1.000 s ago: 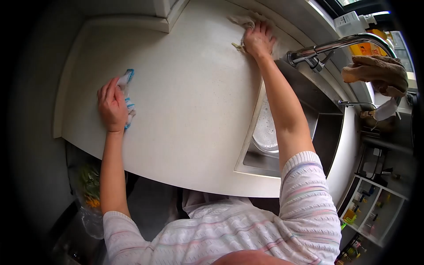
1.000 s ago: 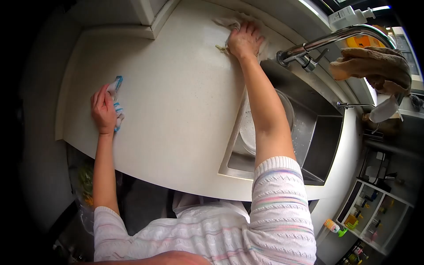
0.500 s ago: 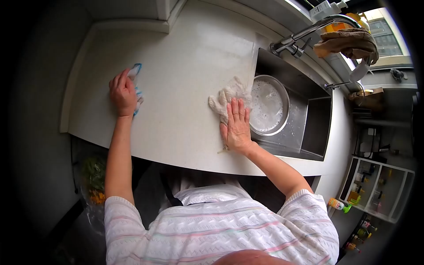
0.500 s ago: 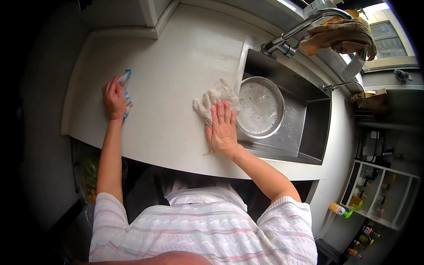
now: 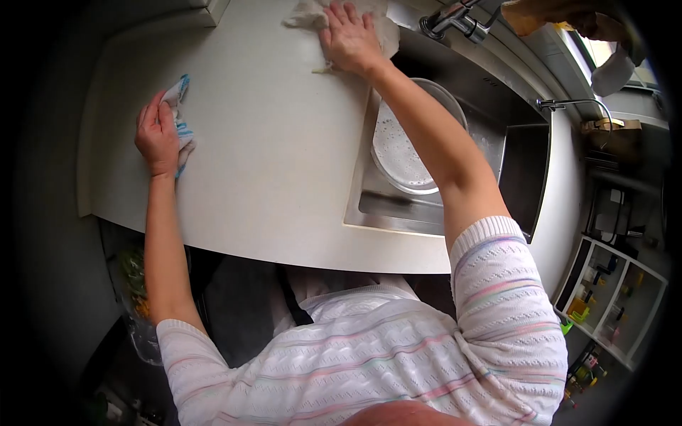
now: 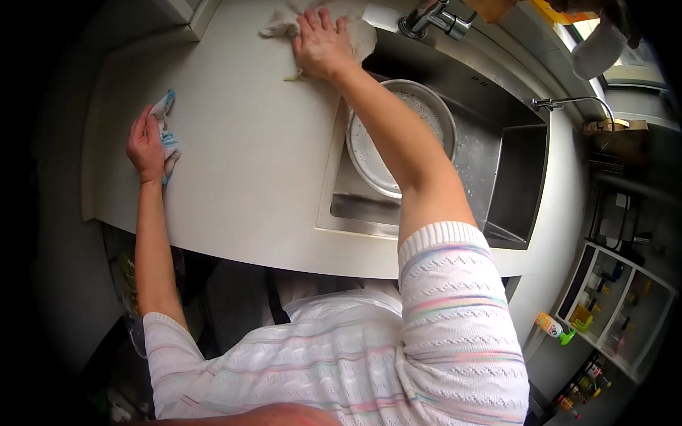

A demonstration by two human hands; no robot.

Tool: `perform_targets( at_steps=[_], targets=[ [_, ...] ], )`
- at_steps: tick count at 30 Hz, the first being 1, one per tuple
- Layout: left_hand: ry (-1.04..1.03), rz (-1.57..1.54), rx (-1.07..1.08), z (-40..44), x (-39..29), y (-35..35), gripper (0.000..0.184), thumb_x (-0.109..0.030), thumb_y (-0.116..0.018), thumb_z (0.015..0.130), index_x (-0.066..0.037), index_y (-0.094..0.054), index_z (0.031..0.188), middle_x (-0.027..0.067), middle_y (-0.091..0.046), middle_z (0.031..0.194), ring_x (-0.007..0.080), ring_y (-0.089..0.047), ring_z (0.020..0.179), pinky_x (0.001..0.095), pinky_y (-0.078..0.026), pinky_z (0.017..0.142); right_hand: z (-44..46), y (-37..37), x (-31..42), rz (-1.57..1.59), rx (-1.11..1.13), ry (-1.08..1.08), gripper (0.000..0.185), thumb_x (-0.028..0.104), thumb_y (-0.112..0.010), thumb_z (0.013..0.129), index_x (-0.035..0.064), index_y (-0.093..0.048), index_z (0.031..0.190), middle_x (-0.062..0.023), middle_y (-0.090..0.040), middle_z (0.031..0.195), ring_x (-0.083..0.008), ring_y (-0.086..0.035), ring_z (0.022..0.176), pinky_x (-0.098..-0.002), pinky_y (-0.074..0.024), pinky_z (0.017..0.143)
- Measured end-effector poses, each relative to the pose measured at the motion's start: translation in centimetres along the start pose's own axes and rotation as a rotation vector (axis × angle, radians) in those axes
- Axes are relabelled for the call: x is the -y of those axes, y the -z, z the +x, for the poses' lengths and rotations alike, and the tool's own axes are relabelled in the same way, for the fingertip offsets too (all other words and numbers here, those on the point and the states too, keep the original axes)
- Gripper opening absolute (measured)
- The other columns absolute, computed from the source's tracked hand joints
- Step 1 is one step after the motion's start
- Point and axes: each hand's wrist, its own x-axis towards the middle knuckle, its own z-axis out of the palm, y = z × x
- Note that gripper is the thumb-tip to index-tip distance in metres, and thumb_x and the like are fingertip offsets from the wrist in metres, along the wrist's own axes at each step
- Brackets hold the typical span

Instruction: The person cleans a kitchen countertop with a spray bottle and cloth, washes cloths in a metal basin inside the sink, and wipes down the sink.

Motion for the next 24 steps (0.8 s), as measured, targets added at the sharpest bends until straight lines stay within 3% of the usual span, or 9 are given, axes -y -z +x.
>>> perform_targets(
  at_steps=[4, 7, 10, 12, 14, 16, 19, 21, 24],
  targets=[
    [-0.066, -0.064, 0.026, 1.3, -4.9, -3.6, 0.019, -0.012, -0.053, 0.084, -0.008, -0.065, 0.099, 0.0083, -0.063, 0.093, 0.0261, -0.058, 0.087, 0.0319, -0.047, 0.078, -13.0, 4.6, 2.8, 0.130, 0.082, 0.139, 0.051, 0.026, -0.046, 0.086, 0.0083, -0.036, 0.133, -0.0080, -0.028, 0.143, -0.0271, -0.017, 0.135, -0.0462, -0.0102, 0.109],
    [-0.114, -0.039, 0.051, 2.1, -7.3, -5.6, 0.019, -0.013, -0.053, 0.084, -0.009, -0.065, 0.098, 0.0074, -0.063, 0.093, 0.0256, -0.058, 0.088, 0.0320, -0.047, 0.079, -18.2, 7.5, 3.0, 0.364, 0.196, 0.155, 0.046, 0.019, -0.046, 0.087, 0.0084, -0.040, 0.130, -0.0090, -0.031, 0.141, -0.0284, -0.016, 0.135, -0.0459, -0.0161, 0.108],
    [-0.137, -0.026, 0.098, 2.5, -9.0, -7.0, 0.019, -0.013, -0.053, 0.084, -0.008, -0.065, 0.098, 0.0073, -0.063, 0.093, 0.0253, -0.058, 0.089, 0.0323, -0.047, 0.080, -20.7, 9.3, 1.2, 0.745, 0.250, 0.087, 0.040, 0.020, -0.046, 0.089, 0.0051, -0.044, 0.126, -0.0093, -0.043, 0.133, -0.0264, -0.031, 0.129, -0.0401, -0.0257, 0.105],
    [-0.111, -0.044, 0.137, 2.3, -9.9, -7.8, 0.019, -0.013, -0.054, 0.083, -0.008, -0.065, 0.098, 0.0074, -0.063, 0.094, 0.0256, -0.058, 0.089, 0.0322, -0.047, 0.080, -21.4, 11.9, -1.5, 1.338, 0.449, -0.450, 0.035, 0.025, -0.045, 0.091, 0.0033, -0.051, 0.118, -0.0066, -0.054, 0.119, -0.0205, -0.047, 0.114, -0.0323, -0.0349, 0.097],
    [-0.101, -0.053, 0.169, 2.3, -10.9, -8.3, 0.019, -0.013, -0.055, 0.083, -0.009, -0.065, 0.099, 0.0071, -0.063, 0.094, 0.0251, -0.057, 0.091, 0.0328, -0.046, 0.082, -22.1, 11.9, -6.1, 1.612, 0.415, -0.719, 0.033, 0.028, -0.044, 0.093, 0.0046, -0.056, 0.113, -0.0016, -0.058, 0.107, -0.0156, -0.052, 0.100, -0.0300, -0.0403, 0.089],
    [-0.147, -0.017, 0.176, 2.2, -12.0, -8.9, 0.020, -0.012, -0.055, 0.083, -0.009, -0.065, 0.100, 0.0070, -0.063, 0.096, 0.0250, -0.056, 0.093, 0.0336, -0.045, 0.084, -23.2, 9.8, -11.5, 1.448, 0.418, -0.875, 0.034, 0.028, -0.047, 0.090, 0.0046, -0.056, 0.113, -0.0072, -0.060, 0.105, -0.0214, -0.056, 0.096, -0.0321, -0.0439, 0.083],
    [-0.318, 0.117, 0.104, 2.1, -15.2, -9.6, 0.021, -0.011, -0.056, 0.083, -0.009, -0.064, 0.102, 0.0074, -0.061, 0.101, 0.0248, -0.054, 0.098, 0.0337, -0.043, 0.086, -25.4, 4.7, -16.5, 0.768, 0.318, -0.984, 0.039, 0.030, -0.050, 0.086, 0.0013, -0.055, 0.113, -0.0163, -0.060, 0.101, -0.0305, -0.059, 0.090, -0.0361, -0.0462, 0.078],
    [-0.463, 0.211, 0.007, 1.2, -20.0, -10.2, 0.022, -0.011, -0.057, 0.084, -0.009, -0.063, 0.104, 0.0078, -0.059, 0.105, 0.0240, -0.052, 0.102, 0.0319, -0.044, 0.085, -27.0, 1.1, -13.5, 0.225, 0.289, -0.754, 0.033, 0.029, -0.050, 0.083, -0.0005, -0.057, 0.096, -0.0193, -0.059, 0.098, -0.0357, -0.058, 0.090, -0.0424, -0.0473, 0.077],
    [-0.397, -0.225, 0.196, -2.3, -26.6, -12.9, 0.021, -0.008, -0.059, 0.081, -0.009, -0.063, 0.102, 0.0078, -0.059, 0.106, 0.0255, -0.052, 0.101, 0.0329, -0.043, 0.086, -29.3, -3.9, -12.1, 0.266, 0.439, -0.276, 0.028, 0.025, -0.051, 0.081, -0.0002, -0.059, 0.089, -0.0200, -0.061, 0.093, -0.0340, -0.059, 0.089, -0.0420, -0.0480, 0.076]
  ],
)
